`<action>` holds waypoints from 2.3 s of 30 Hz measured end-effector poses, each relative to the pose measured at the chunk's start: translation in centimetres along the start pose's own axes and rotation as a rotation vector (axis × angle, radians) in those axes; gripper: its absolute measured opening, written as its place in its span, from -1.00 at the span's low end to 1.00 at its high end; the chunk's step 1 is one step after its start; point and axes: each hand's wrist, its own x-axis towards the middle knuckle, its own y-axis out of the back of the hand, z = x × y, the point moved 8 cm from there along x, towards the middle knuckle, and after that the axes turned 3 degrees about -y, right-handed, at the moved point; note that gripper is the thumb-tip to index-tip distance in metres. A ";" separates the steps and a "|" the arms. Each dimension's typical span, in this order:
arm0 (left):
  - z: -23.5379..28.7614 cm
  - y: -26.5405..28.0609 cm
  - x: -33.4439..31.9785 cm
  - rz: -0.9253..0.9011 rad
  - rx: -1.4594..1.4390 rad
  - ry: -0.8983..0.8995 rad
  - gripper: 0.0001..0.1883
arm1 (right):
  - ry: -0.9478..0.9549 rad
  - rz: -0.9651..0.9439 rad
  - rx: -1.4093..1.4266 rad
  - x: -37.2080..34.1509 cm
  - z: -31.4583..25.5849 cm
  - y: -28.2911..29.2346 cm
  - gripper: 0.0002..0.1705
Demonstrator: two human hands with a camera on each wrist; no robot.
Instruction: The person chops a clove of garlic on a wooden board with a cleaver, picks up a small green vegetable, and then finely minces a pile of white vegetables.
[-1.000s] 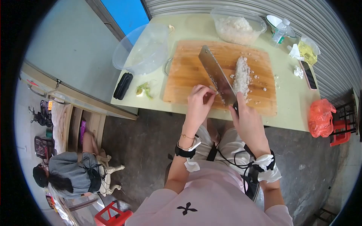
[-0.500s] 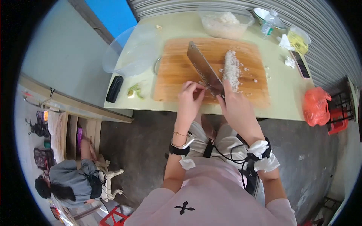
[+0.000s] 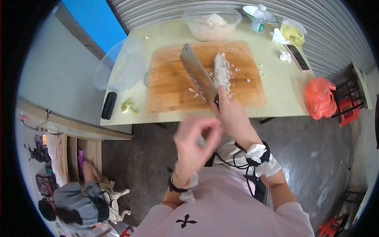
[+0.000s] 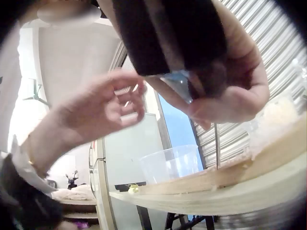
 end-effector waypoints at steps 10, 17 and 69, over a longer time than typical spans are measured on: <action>4.8 -6.7 -4.0 -0.320 0.069 -0.335 -0.72 | -0.040 -0.035 -0.039 0.1 0.5 -0.3 -0.63; 4.7 -7.2 -4.9 -0.340 0.097 -0.311 -0.76 | 0.001 0.007 -0.068 0.3 0.5 0.0 -0.64; -14.5 0.4 3.7 0.127 0.345 0.055 -0.91 | 0.071 -0.026 -0.212 0.0 -1.5 0.1 -0.70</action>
